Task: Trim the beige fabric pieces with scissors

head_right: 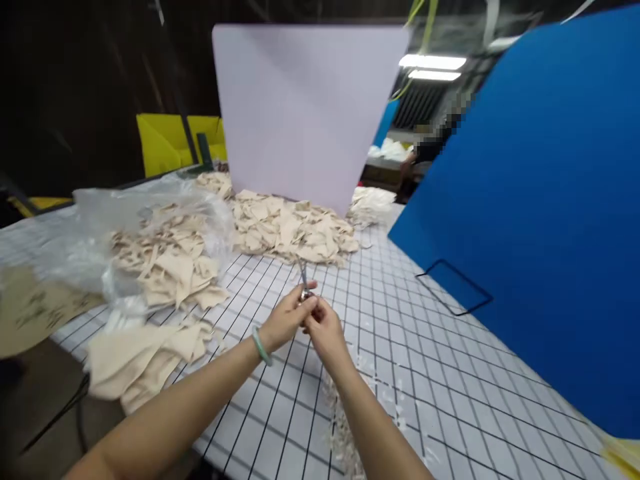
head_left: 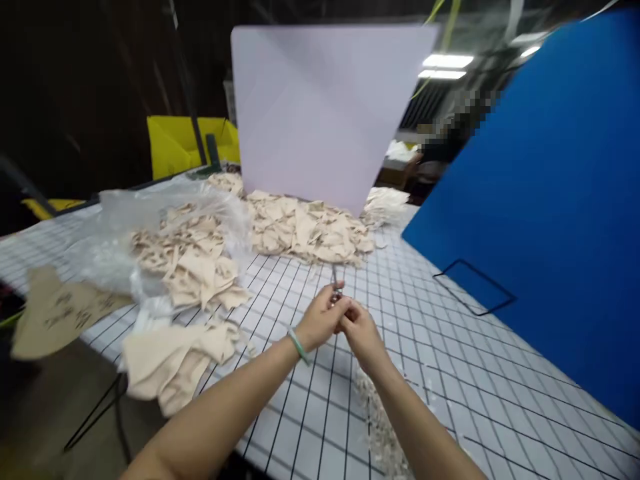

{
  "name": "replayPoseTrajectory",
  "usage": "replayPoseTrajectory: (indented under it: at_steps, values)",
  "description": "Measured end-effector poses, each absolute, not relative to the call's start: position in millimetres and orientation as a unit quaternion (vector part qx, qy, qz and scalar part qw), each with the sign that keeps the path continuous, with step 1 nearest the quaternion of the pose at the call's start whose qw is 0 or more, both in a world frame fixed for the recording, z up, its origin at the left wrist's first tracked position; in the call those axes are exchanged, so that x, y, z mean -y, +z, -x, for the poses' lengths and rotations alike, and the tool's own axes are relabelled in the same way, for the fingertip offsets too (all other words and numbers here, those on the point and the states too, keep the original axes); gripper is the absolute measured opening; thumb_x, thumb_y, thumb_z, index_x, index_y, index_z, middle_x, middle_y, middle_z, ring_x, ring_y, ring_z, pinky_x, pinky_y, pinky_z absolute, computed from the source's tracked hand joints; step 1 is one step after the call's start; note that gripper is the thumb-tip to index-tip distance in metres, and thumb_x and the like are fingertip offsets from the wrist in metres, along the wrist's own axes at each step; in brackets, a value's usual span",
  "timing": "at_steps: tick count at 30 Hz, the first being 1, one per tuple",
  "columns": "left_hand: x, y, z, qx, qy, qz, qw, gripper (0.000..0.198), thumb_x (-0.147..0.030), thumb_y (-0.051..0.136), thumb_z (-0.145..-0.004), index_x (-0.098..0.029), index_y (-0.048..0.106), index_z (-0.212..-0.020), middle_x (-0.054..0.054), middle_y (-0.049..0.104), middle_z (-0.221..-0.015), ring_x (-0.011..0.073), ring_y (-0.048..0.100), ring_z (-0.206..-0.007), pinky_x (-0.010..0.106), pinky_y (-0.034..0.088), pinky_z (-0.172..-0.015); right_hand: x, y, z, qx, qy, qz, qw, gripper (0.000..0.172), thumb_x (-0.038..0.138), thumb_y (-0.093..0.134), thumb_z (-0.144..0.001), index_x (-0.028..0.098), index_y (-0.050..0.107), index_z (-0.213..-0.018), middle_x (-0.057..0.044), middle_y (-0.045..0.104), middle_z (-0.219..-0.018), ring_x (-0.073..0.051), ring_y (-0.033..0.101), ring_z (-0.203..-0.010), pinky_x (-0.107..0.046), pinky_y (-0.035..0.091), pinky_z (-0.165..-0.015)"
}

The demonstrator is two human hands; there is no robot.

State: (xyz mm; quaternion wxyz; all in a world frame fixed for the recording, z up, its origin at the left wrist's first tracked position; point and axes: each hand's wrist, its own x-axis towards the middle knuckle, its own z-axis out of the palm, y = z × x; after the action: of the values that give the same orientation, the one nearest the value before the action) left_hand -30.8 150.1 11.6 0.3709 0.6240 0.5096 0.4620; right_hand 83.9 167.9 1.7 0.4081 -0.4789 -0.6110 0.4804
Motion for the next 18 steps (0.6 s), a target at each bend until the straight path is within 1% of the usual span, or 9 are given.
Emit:
replayPoseTrajectory:
  at_steps: [2, 4, 7, 10, 13, 14, 15, 16, 18]
  values:
    - [-119, -3, 24, -0.518, 0.46, -0.62, 0.368, 0.037, -0.026, 0.04, -0.1, -0.014, 0.054, -0.132, 0.016, 0.063, -0.128, 0.0277, 0.062, -0.117, 0.047, 0.052, -0.102, -137, -14, -95, 0.624, 0.473, 0.507, 0.361, 0.039, 0.053, 0.061, -0.078, 0.02, 0.06, -0.099, -0.006, 0.069, -0.085, -0.019, 0.059, -0.069, -0.033, 0.049, -0.062]
    - [-89, -11, 28, -0.517, 0.447, -0.643, 0.346, 0.033, -0.022, 0.045, -0.097, -0.015, 0.058, -0.127, 0.015, 0.062, -0.129, 0.0286, 0.058, -0.123, 0.05, 0.045, -0.11, -125, -20, -106, 0.657, 0.413, 0.554, 0.303, 0.037, 0.048, 0.064, -0.077, 0.023, 0.058, -0.103, -0.006, 0.069, -0.096, -0.02, 0.06, -0.076, -0.035, 0.048, -0.069]
    - [-43, -18, 51, -0.538, 0.403, -0.697, 0.249, 0.036, -0.017, 0.047, -0.096, -0.017, 0.055, -0.13, 0.014, 0.063, -0.124, 0.0273, 0.058, -0.119, 0.049, 0.049, -0.105, -124, -24, -104, 0.689, 0.343, 0.595, 0.233, 0.045, 0.049, 0.071, -0.069, 0.024, 0.052, -0.101, -0.006, 0.068, -0.101, -0.024, 0.062, -0.084, -0.035, 0.045, -0.068]
    - [-4, -25, 90, -0.612, 0.357, -0.695, 0.124, 0.035, -0.013, 0.046, -0.095, -0.019, 0.057, -0.128, 0.013, 0.063, -0.115, 0.0267, 0.059, -0.111, 0.049, 0.052, -0.098, -120, -27, -67, 0.709, 0.361, 0.567, 0.216, 0.05, 0.049, 0.075, -0.065, 0.024, 0.048, -0.099, -0.005, 0.066, -0.099, -0.025, 0.062, -0.086, -0.034, 0.044, -0.067]
    - [21, -29, 144, -0.732, 0.268, -0.626, 0.011, 0.038, -0.016, 0.056, -0.089, -0.02, 0.059, -0.126, 0.016, 0.057, -0.131, 0.0374, 0.048, -0.127, 0.065, 0.037, -0.107, -106, -32, -9, 0.745, 0.39, 0.497, 0.217, 0.04, 0.042, 0.07, -0.07, 0.025, 0.047, -0.097, -0.004, 0.065, -0.098, -0.022, 0.059, -0.081, -0.033, 0.043, -0.067]
    - [26, -29, 162, -0.769, 0.228, -0.598, -0.009, 0.044, -0.019, 0.06, -0.085, -0.02, 0.058, -0.129, 0.018, 0.052, -0.138, 0.0425, 0.042, -0.132, 0.07, 0.032, -0.107, -100, -34, 9, 0.753, 0.395, 0.478, 0.218, 0.035, 0.037, 0.069, -0.07, 0.025, 0.048, -0.095, -0.003, 0.065, -0.095, -0.022, 0.059, -0.08, -0.032, 0.042, -0.067]
    - [29, -28, 180, -0.795, 0.196, -0.574, -0.016, 0.05, -0.018, 0.063, -0.081, -0.019, 0.058, -0.13, 0.02, 0.05, -0.14, 0.0459, 0.04, -0.132, 0.073, 0.031, -0.104, -95, -36, 24, 0.76, 0.399, 0.464, 0.22, 0.03, 0.033, 0.068, -0.07, 0.025, 0.049, -0.092, -0.003, 0.064, -0.092, -0.022, 0.058, -0.08, -0.032, 0.041, -0.067]
    - [31, -27, 196, -0.806, 0.174, -0.565, -0.013, 0.051, -0.016, 0.062, -0.079, -0.018, 0.059, -0.129, 0.021, 0.053, -0.135, 0.0461, 0.044, -0.127, 0.072, 0.034, -0.101, -91, -38, 36, 0.764, 0.401, 0.454, 0.222, 0.027, 0.028, 0.067, -0.07, 0.026, 0.05, -0.089, -0.002, 0.064, -0.087, -0.022, 0.057, -0.08, -0.031, 0.04, -0.067]
    - [29, -22, 221, -0.801, 0.16, -0.577, 0.009, 0.042, -0.007, 0.056, -0.076, -0.016, 0.066, -0.115, 0.017, 0.062, -0.113, 0.0384, 0.056, -0.11, 0.06, 0.045, -0.093, -87, -41, 48, 0.763, 0.411, 0.444, 0.226, 0.023, 0.021, 0.067, -0.068, 0.025, 0.051, -0.085, -0.002, 0.063, -0.079, -0.022, 0.056, -0.078, -0.031, 0.039, -0.067]
